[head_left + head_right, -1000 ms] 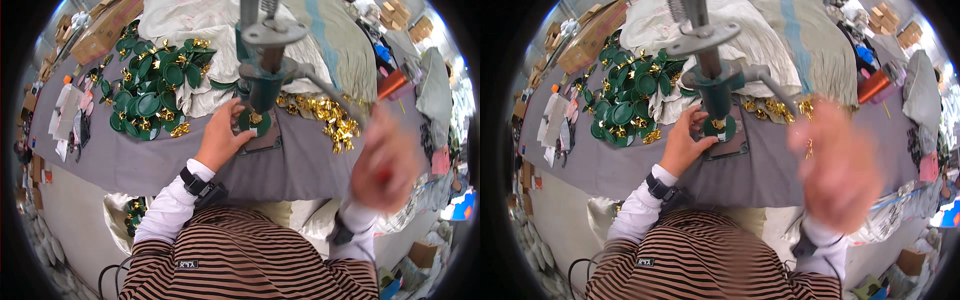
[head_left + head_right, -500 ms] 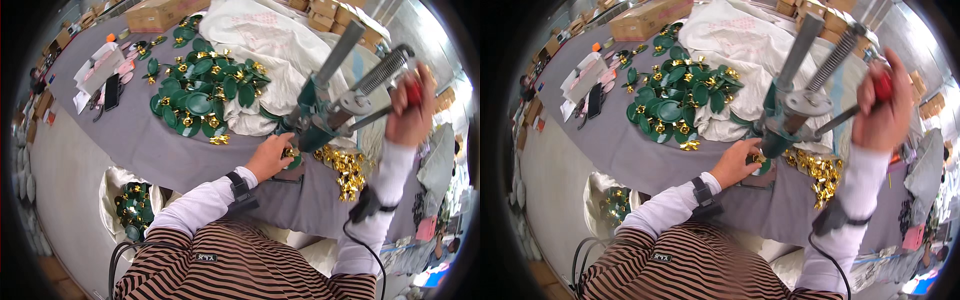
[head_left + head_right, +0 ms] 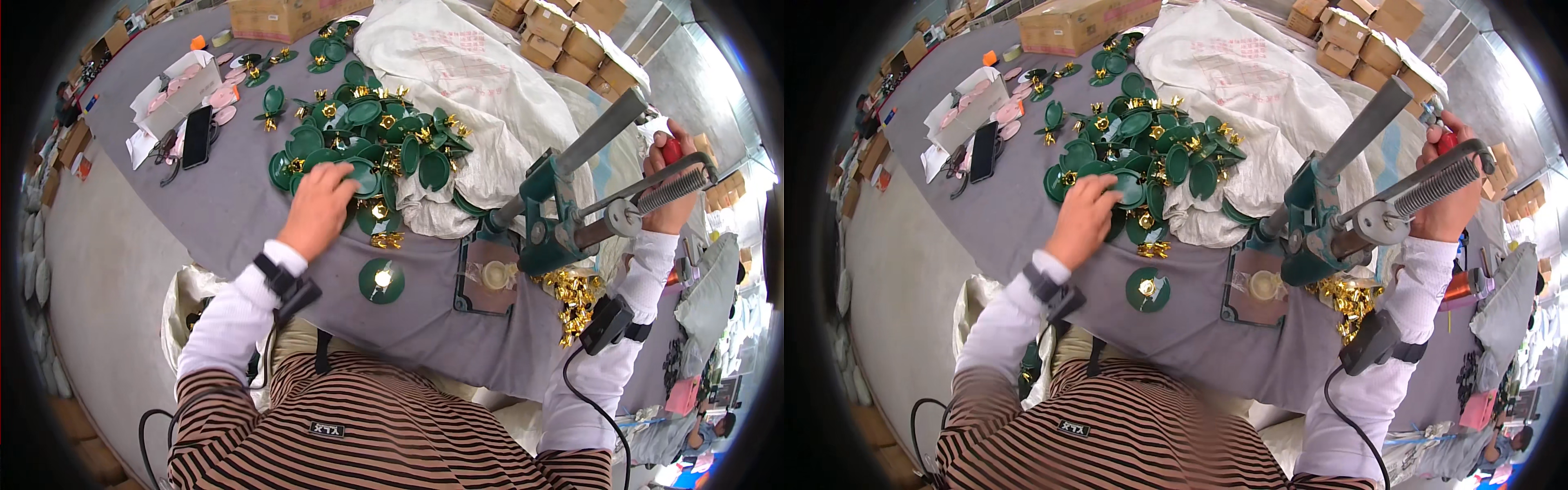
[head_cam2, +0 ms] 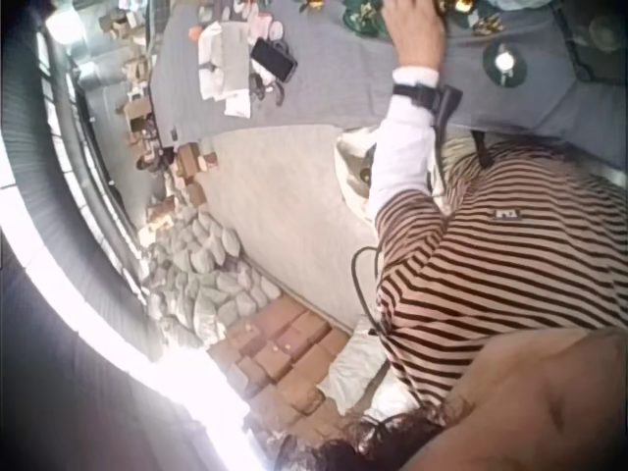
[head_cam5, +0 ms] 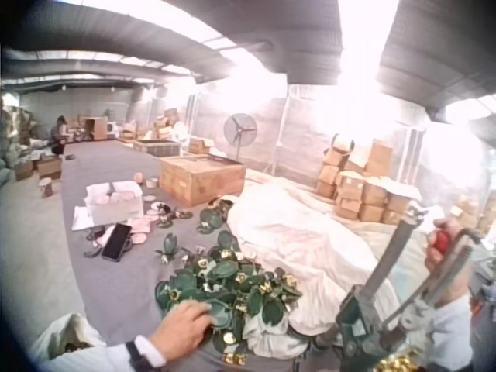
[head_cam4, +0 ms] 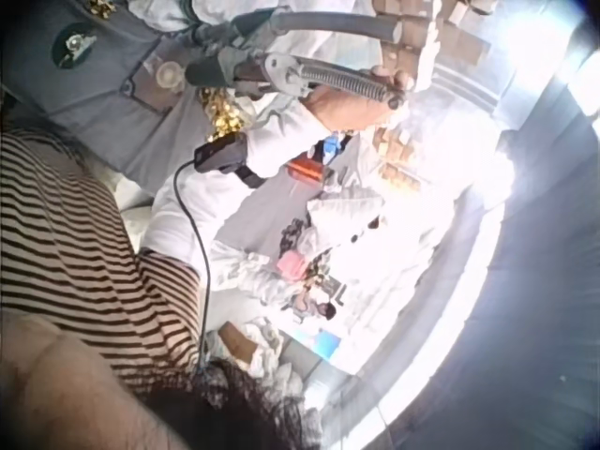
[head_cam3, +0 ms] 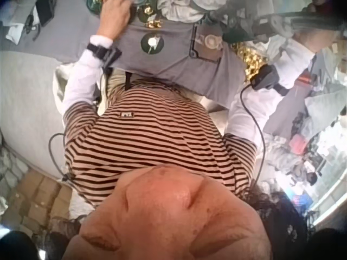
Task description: Using a manual press to attach gold-colored plastic ornaments to green circular plastic bases.
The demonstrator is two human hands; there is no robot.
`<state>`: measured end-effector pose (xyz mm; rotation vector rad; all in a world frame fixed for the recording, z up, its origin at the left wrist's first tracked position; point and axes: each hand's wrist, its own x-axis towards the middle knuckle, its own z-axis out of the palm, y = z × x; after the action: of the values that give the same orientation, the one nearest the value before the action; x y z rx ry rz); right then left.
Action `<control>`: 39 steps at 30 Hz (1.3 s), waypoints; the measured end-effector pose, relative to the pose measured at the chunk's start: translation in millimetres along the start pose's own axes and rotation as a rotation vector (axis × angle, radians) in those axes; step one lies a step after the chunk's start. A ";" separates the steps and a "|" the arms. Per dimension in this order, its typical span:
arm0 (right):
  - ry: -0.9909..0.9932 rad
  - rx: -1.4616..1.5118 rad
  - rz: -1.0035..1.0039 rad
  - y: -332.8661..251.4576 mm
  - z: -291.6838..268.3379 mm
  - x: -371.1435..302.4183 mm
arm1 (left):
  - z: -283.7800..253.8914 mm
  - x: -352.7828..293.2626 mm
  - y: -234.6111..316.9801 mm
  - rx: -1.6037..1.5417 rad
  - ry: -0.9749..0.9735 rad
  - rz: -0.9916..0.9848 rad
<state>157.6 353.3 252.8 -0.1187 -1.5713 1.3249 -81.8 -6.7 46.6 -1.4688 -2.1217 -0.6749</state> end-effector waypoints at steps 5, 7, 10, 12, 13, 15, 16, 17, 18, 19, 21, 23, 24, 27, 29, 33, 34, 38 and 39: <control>0.053 -0.032 0.009 7.1 11.4 -2.7 | -6.2 19.1 -8.4 -0.054 0.047 0.022; 0.147 0.034 0.018 3.7 13.2 -2.8 | -6.6 22.0 19.8 -0.325 0.133 -0.173; 0.188 0.080 0.050 13.8 5.5 5.1 | 9.1 14.8 85.4 -1.058 -0.055 -0.636; 0.133 0.109 0.015 11.1 16.2 6.9 | 20.0 8.1 122.4 -1.272 -0.309 -0.717; 0.093 -0.018 -0.019 17.0 -0.1 10.8 | 37.3 4.1 138.0 -1.344 -0.418 -0.714; -0.003 0.173 -0.010 7.0 24.5 -5.2 | 61.8 0.2 157.0 -1.418 -0.468 -0.766; 0.013 0.164 -0.012 6.6 22.4 -5.2 | 68.4 2.9 164.1 -1.337 -0.517 -0.701; 0.034 0.195 0.019 7.9 19.2 -2.2 | 72.6 5.4 170.7 -1.254 -0.559 -0.637; 0.053 0.230 0.049 7.7 17.1 -1.4 | 74.7 8.2 176.2 -1.080 -0.509 -0.599; 0.060 0.231 0.051 6.9 18.9 -2.8 | 79.1 11.3 180.8 -1.078 -0.516 -0.598; 0.068 0.180 0.033 3.8 22.6 -4.5 | 88.8 15.4 187.5 -0.882 -0.279 -0.402; 0.068 0.170 0.031 1.6 24.0 -4.8 | 93.0 14.4 195.1 -0.811 -0.243 -0.364; 0.075 0.145 0.038 0.2 25.7 -4.0 | 94.0 13.7 196.5 -0.747 -0.203 -0.324; 0.053 0.135 0.042 4.0 21.8 -0.3 | 96.4 12.7 194.4 -0.638 -0.188 -0.265; 0.097 0.121 0.036 3.2 24.4 1.2 | 99.8 16.2 192.6 -0.617 -0.155 -0.234; 0.087 0.088 0.009 10.1 16.6 5.1 | 101.1 27.0 193.3 -0.609 -0.195 0.021; 0.095 0.082 0.037 6.8 19.6 3.0 | 104.2 28.0 190.4 -0.624 -0.206 -0.040; 0.136 0.129 -0.138 -15.6 16.0 -26.3 | 106.2 27.4 194.4 -0.621 -0.252 -0.133; 0.150 0.131 -0.250 -25.2 20.9 -49.8 | 103.0 25.2 190.4 -0.578 -0.235 -0.124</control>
<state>178.1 298.1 244.3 0.0574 -1.3226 1.1899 79.5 134.6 7.8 -1.7864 -2.3241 -1.3032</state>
